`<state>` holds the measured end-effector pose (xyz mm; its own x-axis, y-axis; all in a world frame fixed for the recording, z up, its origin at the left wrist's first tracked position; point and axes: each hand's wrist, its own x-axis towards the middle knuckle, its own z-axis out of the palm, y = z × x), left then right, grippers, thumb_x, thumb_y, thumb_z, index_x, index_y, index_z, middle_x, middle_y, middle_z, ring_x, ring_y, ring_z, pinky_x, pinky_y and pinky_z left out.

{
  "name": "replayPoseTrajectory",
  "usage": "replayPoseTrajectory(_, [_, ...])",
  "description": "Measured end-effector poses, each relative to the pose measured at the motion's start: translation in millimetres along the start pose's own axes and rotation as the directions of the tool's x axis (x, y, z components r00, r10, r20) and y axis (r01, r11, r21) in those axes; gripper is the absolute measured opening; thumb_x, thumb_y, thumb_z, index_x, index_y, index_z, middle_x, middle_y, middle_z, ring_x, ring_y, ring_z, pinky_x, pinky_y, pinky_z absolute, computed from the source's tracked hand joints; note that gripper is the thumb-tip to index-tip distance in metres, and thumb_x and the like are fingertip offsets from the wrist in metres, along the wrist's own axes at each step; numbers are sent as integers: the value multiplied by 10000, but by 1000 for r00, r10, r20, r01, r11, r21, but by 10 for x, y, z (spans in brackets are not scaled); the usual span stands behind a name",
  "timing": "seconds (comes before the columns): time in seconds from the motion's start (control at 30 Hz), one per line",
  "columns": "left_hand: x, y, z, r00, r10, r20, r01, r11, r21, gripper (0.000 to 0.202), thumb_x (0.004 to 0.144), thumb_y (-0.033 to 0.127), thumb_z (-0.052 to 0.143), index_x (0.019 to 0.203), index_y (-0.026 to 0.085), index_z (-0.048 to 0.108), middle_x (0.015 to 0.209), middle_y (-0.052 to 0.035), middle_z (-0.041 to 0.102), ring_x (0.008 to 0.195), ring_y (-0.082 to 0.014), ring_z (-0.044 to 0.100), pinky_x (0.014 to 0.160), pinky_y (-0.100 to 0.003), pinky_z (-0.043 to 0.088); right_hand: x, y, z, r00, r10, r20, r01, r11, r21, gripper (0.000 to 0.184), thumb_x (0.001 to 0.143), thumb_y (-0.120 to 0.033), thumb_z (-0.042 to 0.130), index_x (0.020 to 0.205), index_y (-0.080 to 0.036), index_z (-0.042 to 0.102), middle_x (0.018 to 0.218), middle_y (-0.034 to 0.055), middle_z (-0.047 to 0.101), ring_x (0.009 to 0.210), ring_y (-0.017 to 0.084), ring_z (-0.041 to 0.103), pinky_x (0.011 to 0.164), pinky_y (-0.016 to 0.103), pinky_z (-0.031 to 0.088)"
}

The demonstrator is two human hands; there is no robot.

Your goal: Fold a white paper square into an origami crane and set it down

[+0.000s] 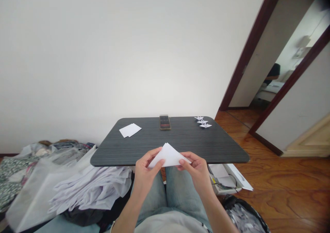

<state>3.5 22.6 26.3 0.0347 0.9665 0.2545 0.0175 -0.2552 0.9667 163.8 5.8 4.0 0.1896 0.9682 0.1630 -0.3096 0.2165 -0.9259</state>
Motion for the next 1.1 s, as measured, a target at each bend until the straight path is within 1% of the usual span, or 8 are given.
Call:
replayPoseTrajectory(0.17, [-3, 24, 3, 1000, -7, -25, 6, 1000, -11, 356, 669, 260, 686, 1004, 144, 668, 994, -96, 700, 904, -220, 646, 786, -283, 506, -22, -43, -7, 998, 28, 58, -29, 999, 17, 227, 624, -320, 765, 766, -156, 700, 621, 30, 698, 552, 132, 649, 487, 181, 520])
replayPoseTrajectory(0.3, [-9, 18, 7, 1000, -5, -12, 4, 1000, -16, 356, 669, 262, 686, 1004, 143, 670, 995, -98, 700, 906, -225, 647, 802, -296, 504, -23, -61, -14, 999, 32, 43, -32, 999, -7, 208, 642, -337, 751, 695, -148, 681, 568, 35, 691, 512, 133, 641, 481, 197, 521])
replayPoseTrajectory(0.5, [-21, 26, 13, 1000, 3, 14, -2, 1000, -17, 373, 682, 270, 676, 1034, 148, 656, 1022, -104, 691, 927, -231, 641, 815, -306, 500, -6, -65, -3, 1000, 17, 4, -17, 999, -41, 235, 643, -369, 744, 655, -147, 667, 541, 33, 684, 479, 136, 629, 471, 215, 521])
replayPoseTrajectory(0.67, [-26, 67, 33, 1000, 5, 27, -5, 1000, 13, 414, 640, 247, 708, 1041, 159, 650, 1042, -88, 685, 955, -232, 630, 831, -307, 496, 13, -73, -19, 998, 46, 50, -42, 997, -67, 232, 649, -361, 742, 638, -144, 661, 535, 34, 688, 478, 135, 633, 478, 212, 524])
replayPoseTrajectory(0.77, [-27, 82, 47, 999, -27, 23, 28, 999, -20, 414, 640, 252, 705, 1039, 156, 647, 1010, -80, 696, 912, -225, 642, 756, -285, 524, 18, -73, -28, 997, 52, 54, -48, 996, -72, 232, 652, -360, 741, 639, -142, 662, 537, 35, 690, 481, 136, 637, 479, 213, 526])
replayPoseTrajectory(0.9, [-21, 69, 54, 996, -91, 12, 92, 990, -104, 457, 629, 267, 714, 1059, 138, 632, 968, -90, 705, 848, -226, 655, 630, -262, 548, 17, -68, -34, 998, 59, 37, -59, 998, -19, 236, 651, -368, 741, 698, -146, 677, 570, 33, 701, 499, 135, 649, 486, 203, 530])
replayPoseTrajectory(1.0, [-17, 49, 54, 994, -104, -24, 100, 986, -132, 475, 614, 271, 726, 1059, 133, 631, 953, -92, 707, 830, -226, 657, 610, -259, 551, 18, -69, -36, 998, 59, 12, -59, 998, 6, 247, 658, -380, 733, 696, -143, 677, 592, 43, 706, 504, 138, 654, 485, 207, 535])
replayPoseTrajectory(1.1, [-22, 44, 57, 994, -106, -30, 101, 986, -129, 489, 623, 286, 722, 1080, 141, 627, 957, -91, 707, 827, -229, 659, 609, -265, 552, 22, -71, -32, 999, 41, -22, -41, 999, 16, 244, 647, -379, 740, 658, -146, 669, 562, 37, 697, 490, 137, 652, 474, 202, 534])
